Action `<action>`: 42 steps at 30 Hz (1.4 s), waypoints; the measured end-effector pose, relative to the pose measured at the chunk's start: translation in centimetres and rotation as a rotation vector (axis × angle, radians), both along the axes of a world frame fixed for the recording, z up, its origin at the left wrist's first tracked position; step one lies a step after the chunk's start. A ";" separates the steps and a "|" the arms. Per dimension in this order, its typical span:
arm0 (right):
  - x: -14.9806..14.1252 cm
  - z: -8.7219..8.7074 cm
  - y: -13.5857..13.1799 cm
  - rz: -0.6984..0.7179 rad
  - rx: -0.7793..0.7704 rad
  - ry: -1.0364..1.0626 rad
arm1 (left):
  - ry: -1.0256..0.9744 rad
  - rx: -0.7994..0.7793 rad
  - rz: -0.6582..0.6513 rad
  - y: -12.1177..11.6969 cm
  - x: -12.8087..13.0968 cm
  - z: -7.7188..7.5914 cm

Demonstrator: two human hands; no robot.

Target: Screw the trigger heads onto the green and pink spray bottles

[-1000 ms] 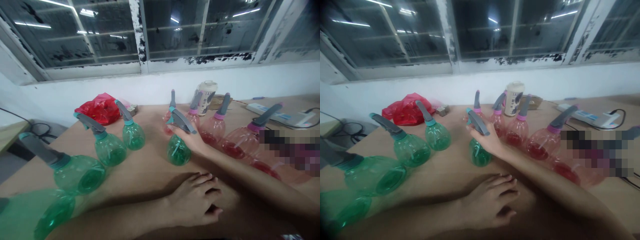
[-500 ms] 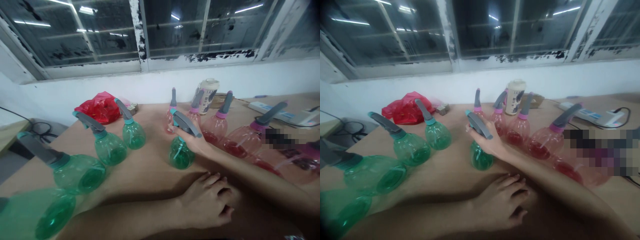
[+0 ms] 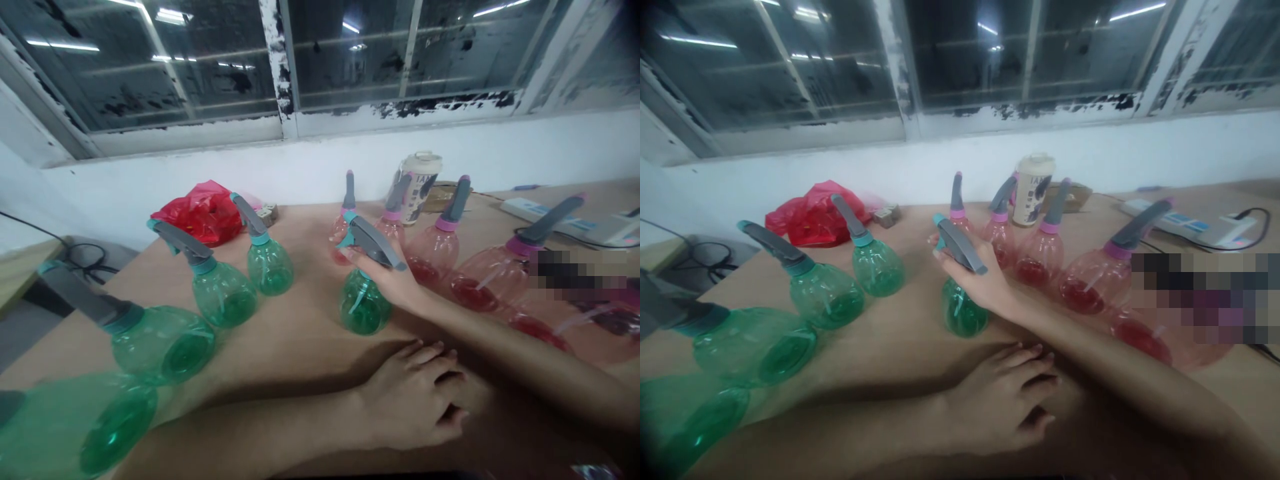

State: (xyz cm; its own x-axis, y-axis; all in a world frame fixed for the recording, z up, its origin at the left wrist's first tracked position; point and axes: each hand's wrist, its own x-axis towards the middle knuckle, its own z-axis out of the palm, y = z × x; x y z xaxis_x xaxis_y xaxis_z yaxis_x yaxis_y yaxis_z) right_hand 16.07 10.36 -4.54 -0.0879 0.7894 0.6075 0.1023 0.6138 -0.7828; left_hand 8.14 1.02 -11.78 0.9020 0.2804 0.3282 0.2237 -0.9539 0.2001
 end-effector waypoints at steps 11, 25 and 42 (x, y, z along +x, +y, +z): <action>0.0 0.2 -0.3 0.051 -0.040 0.017 | -0.006 -0.031 0.004 0.0 -0.1 0.0; -0.2 1.1 -2.0 0.008 -0.092 -0.116 | 0.000 -0.038 -0.005 0.1 -0.1 0.0; -1.2 1.4 -3.5 0.173 -0.148 -0.076 | -0.007 -0.029 -0.043 0.5 0.1 0.3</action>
